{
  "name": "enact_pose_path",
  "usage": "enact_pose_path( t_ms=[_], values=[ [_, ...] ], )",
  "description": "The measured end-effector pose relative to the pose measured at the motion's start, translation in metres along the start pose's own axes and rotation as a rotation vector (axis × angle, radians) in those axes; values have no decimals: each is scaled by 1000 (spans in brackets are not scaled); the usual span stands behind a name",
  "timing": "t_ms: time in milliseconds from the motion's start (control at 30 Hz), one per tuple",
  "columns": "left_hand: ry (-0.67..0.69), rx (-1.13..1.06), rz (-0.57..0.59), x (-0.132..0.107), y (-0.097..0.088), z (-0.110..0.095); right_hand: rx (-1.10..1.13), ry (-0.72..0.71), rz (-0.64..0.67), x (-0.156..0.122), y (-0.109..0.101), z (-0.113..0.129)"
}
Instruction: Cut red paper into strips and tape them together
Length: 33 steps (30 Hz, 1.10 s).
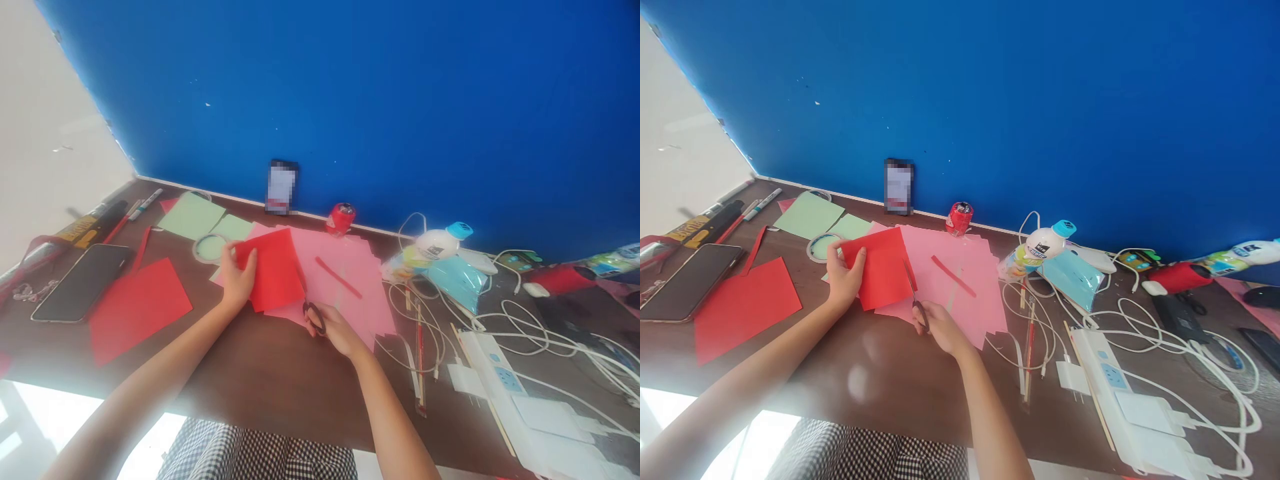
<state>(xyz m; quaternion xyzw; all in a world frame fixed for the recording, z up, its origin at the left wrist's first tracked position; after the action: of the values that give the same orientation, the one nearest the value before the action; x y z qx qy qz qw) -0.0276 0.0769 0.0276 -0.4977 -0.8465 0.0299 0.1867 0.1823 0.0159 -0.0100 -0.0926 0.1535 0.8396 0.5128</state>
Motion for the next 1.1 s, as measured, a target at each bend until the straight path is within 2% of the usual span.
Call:
enact_pose_path(
  t_ms=[367, 833, 1100],
  values=[
    [-6, 6, 3, 0, 0, 0, -28, -4, -4, 0, 0, 1],
    [57, -3, -7, -5, 3, -5, 11, 16, 4, -2, 2, 4],
    [74, 37, 2, -8, 5, -6, -3, -23, 20, -3, 3, 7]
  ],
)
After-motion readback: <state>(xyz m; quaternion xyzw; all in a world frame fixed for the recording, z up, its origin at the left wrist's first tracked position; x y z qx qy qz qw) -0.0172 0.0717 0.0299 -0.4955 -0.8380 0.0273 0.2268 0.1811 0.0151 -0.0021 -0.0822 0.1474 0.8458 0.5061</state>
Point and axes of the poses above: each hand's wrist, its own x-axis towards the middle knuckle, its own y-axis out of the palm, z = x × y, the point moved 9 cm from there along x, towards the middle knuckle, and after that the axes turned 15 degrees about x, right-handed, at the moved point
